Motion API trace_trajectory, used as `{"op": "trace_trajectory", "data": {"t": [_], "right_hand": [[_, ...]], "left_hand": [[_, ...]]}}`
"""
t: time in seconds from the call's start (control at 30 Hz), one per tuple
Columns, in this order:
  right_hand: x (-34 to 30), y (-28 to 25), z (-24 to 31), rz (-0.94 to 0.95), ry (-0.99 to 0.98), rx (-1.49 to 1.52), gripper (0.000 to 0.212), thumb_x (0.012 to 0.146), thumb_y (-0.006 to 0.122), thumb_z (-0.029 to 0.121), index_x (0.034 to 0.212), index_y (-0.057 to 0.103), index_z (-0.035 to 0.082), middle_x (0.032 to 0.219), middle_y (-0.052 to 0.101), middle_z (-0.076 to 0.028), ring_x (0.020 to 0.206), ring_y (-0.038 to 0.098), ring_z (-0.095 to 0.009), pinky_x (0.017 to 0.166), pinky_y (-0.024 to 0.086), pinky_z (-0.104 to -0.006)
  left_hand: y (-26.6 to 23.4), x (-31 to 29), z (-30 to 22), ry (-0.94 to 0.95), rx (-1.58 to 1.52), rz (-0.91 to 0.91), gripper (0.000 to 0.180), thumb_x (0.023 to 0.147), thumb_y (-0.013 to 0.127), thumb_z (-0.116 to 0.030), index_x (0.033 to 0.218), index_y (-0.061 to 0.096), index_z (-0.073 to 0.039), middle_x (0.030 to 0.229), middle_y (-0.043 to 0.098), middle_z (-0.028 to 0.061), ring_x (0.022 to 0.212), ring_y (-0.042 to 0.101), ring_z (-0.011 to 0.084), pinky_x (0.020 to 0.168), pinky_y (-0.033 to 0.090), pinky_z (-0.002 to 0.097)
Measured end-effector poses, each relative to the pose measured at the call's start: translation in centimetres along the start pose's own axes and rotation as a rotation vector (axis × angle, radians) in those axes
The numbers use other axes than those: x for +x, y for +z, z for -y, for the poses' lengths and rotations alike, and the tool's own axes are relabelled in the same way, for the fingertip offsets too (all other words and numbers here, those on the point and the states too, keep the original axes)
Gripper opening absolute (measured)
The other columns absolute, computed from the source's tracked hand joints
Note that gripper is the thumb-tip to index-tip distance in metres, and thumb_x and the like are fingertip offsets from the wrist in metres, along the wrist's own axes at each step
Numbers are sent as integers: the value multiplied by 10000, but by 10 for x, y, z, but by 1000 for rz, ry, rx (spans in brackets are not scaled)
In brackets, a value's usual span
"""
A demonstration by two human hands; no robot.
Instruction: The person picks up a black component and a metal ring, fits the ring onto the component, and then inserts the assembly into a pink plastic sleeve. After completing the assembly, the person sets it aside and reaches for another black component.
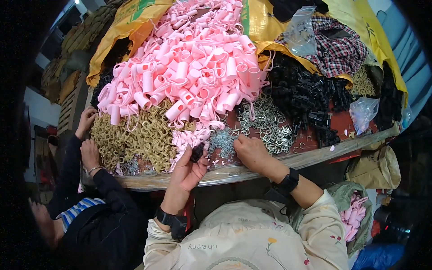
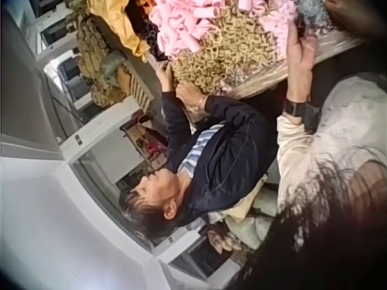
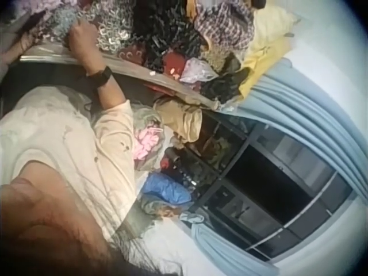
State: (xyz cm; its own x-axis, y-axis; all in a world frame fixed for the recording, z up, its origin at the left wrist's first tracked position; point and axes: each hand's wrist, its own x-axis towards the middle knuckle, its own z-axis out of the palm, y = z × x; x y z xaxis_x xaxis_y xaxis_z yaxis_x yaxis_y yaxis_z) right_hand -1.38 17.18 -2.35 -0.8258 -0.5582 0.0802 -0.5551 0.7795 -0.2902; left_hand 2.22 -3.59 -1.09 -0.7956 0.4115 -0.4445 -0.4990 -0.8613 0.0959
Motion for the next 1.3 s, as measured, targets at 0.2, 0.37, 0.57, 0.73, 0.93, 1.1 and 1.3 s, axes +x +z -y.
{"op": "trace_trajectory", "data": {"t": [0.2,0.37,0.57,0.73,0.93,1.1,1.3], "right_hand": [[-4,-1,-3,-152,18,258,96,716,507,90,672,464,17,665,471,-115,618,520,-284,529,418,-348],[0,-12,-9,-117,-5,541,115,751,520,103,728,484,-4,648,488,-82,555,505,-194,496,396,-284],[2,-16,-6,191,236,1197,107,802,512,127,817,513,22,629,467,33,535,395,-29,459,309,-178],[5,-18,-4,245,258,1326,106,819,507,143,824,513,37,622,457,54,519,373,-6,437,279,-158],[4,-18,-5,282,319,1394,119,800,521,125,826,513,9,659,475,28,591,416,-38,504,347,-186],[2,-12,4,-48,26,727,96,769,530,81,834,505,15,691,490,-49,585,478,-152,518,388,-251],[3,-25,10,-113,6,703,151,699,564,24,837,502,16,679,472,-93,543,486,-218,502,399,-287]], "left_hand": [[-9,8,8,-45,122,57,232,821,510,-182,995,491,-30,870,566,126,662,562,158,592,504,213],[4,14,18,22,416,-104,201,797,542,-111,981,498,-44,876,564,115,711,578,160,582,502,215],[13,25,33,175,850,-47,168,770,562,-48,933,523,-33,790,568,76,711,572,136,597,488,215],[0,39,33,429,1332,1,124,756,585,-62,868,549,-23,687,556,37,625,534,79,550,441,200],[3,41,34,513,1477,1,93,771,575,-73,833,543,-13,625,544,6,569,528,59,488,415,178],[9,40,36,335,1101,-72,87,780,572,-114,810,545,-37,593,533,0,504,486,52,447,377,170],[10,39,35,283,887,-97,98,788,566,-145,786,536,-51,577,521,0,469,459,47,420,351,161]]}}
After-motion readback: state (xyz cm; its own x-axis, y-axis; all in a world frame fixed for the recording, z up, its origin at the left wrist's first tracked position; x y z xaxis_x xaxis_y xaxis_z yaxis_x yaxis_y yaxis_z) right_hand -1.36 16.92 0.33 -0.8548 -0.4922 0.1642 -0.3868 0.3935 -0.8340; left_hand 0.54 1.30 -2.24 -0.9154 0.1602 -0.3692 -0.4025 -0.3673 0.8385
